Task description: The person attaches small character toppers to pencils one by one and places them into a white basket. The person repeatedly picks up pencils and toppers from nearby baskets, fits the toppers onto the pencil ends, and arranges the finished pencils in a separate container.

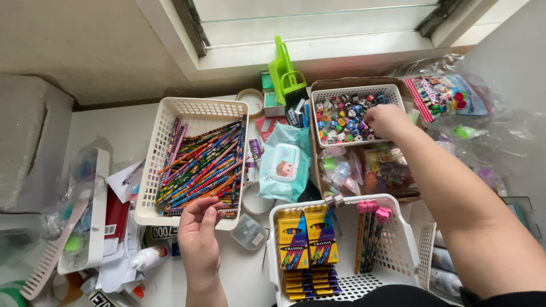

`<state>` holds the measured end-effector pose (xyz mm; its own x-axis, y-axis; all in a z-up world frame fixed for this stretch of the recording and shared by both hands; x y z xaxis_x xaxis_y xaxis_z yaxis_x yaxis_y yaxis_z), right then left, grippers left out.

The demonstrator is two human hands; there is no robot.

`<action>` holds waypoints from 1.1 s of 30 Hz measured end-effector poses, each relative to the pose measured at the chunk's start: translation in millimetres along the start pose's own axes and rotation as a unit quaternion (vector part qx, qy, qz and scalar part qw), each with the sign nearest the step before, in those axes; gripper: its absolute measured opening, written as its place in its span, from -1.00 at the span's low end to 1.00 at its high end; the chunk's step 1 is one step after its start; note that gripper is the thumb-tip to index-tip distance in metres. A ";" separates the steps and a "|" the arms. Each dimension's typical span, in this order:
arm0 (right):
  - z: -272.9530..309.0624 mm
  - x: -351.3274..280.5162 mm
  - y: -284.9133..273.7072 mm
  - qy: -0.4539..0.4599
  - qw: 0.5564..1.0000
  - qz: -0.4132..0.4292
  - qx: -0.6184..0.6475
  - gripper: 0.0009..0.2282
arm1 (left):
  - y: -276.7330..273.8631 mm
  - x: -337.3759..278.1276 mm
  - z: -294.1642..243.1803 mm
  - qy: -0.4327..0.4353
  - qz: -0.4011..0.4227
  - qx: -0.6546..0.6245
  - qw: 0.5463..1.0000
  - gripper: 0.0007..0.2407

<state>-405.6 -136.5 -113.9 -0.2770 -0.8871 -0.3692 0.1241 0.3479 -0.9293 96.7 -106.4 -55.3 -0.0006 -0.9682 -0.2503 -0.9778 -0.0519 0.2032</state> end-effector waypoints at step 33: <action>-39.7 18.9 59.3 0.035 0.989 -0.127 -0.066 -0.78 | 12.6 103.1 1.8 0.096 0.020 0.528 0.843 -0.79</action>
<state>-441.3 -120.6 -176.6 -0.3496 -0.9294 -0.1186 -0.0818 0.1563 -0.9843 83.9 -206.4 -80.2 -0.1026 -0.9911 -0.0851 -0.6188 0.1306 -0.7747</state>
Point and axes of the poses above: each hand's wrist, its own x-axis towards the middle knuckle, its own y-axis out of the palm, z = x × y, the point moved 8 cm from there along x, towards the middle knuckle, and after that the axes turned 6 degrees about -y, right-handed, at the moved point
